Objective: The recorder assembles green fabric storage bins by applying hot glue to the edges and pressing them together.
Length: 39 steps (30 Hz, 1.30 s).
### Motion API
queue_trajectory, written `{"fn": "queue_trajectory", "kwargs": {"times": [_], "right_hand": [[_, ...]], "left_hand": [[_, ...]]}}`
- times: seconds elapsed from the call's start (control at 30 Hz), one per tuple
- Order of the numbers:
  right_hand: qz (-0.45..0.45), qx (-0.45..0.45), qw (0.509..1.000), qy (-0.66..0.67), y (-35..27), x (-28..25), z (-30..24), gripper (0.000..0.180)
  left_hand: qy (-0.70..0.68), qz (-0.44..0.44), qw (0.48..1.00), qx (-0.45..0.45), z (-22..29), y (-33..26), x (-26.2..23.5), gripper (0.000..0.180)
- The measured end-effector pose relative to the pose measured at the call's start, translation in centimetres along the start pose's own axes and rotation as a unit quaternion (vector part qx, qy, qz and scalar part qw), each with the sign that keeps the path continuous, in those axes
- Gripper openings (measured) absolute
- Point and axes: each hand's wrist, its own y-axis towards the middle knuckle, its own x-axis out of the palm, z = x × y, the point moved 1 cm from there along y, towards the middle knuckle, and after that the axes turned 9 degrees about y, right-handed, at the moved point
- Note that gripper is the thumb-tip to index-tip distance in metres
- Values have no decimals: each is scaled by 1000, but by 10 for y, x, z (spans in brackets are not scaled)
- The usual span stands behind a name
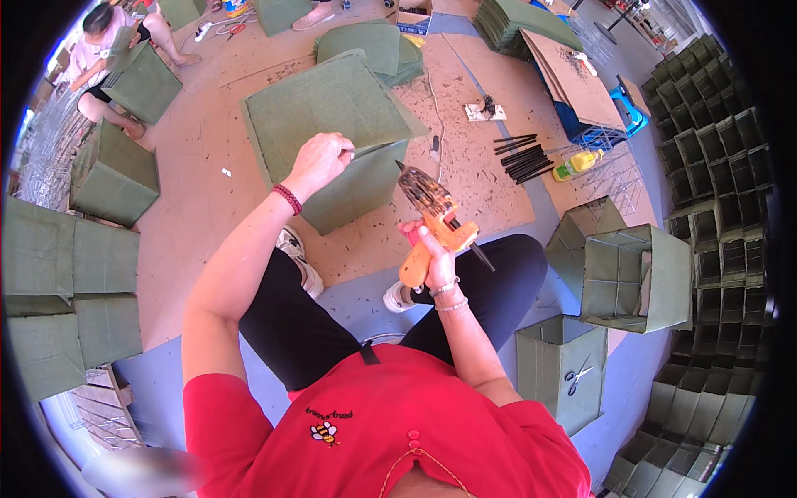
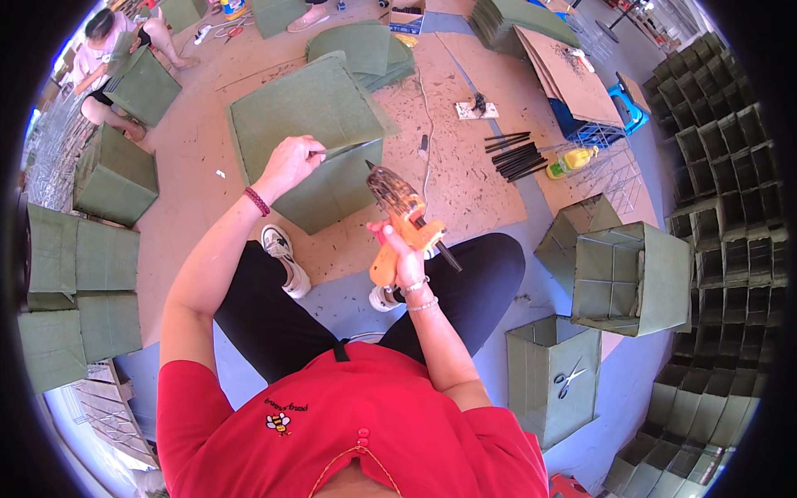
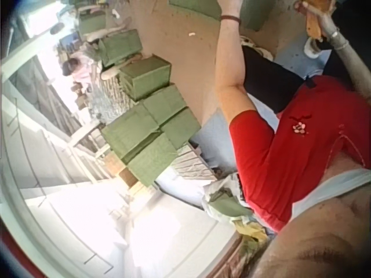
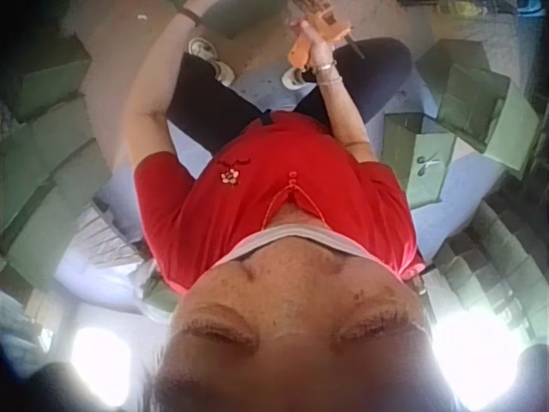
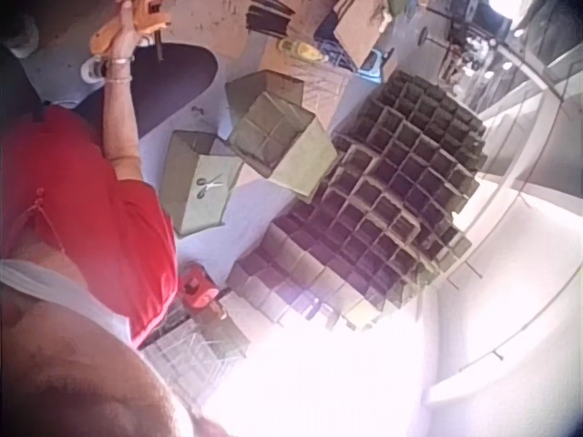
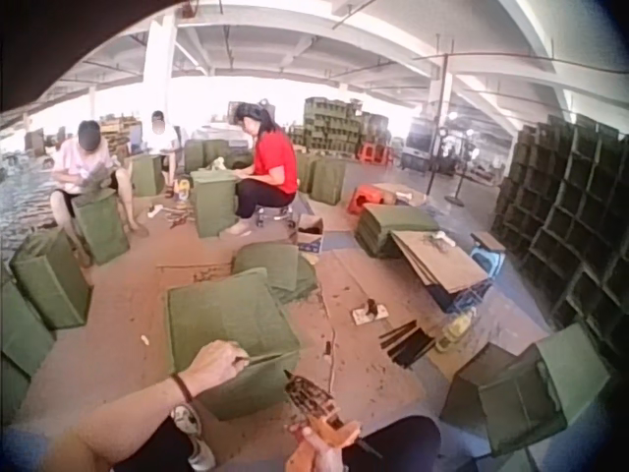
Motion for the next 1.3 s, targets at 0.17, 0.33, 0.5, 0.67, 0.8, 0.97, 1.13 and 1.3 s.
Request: {"fn": "queue_trajectory", "kwargs": {"times": [0.17, 0.33, 0.5, 0.67, 0.8, 0.97, 1.13, 1.3], "right_hand": [[-43, 17, 999, -2, -5, 22, 10, 15], [-50, 62, 997, -10, -11, 34, 31, 15], [-95, 100, 990, -31, -13, 46, 54, 17], [-132, 120, 981, -74, -15, 54, 79, 18], [-136, 131, 976, -107, -17, 55, 83, 20], [-128, 139, 976, -105, -18, 54, 94, 19], [-161, 132, 969, -133, -20, 63, 101, 14], [-169, 93, 959, -210, -25, 72, 96, 14]], "left_hand": [[65, -24, 998, 12, -10, -10, -12, 13], [-10, -114, 992, -51, -27, -16, -32, 14], [-19, -113, 993, -28, -27, -16, -40, 14], [98, -116, 988, -6, -23, -28, -49, 7], [162, -158, 973, -32, -21, -32, -55, 5], [60, -134, 989, -20, -22, -34, -63, 10], [33, -150, 988, -17, -24, -37, -68, 22], [-1, -165, 986, -12, -27, -42, -67, 21]]}}
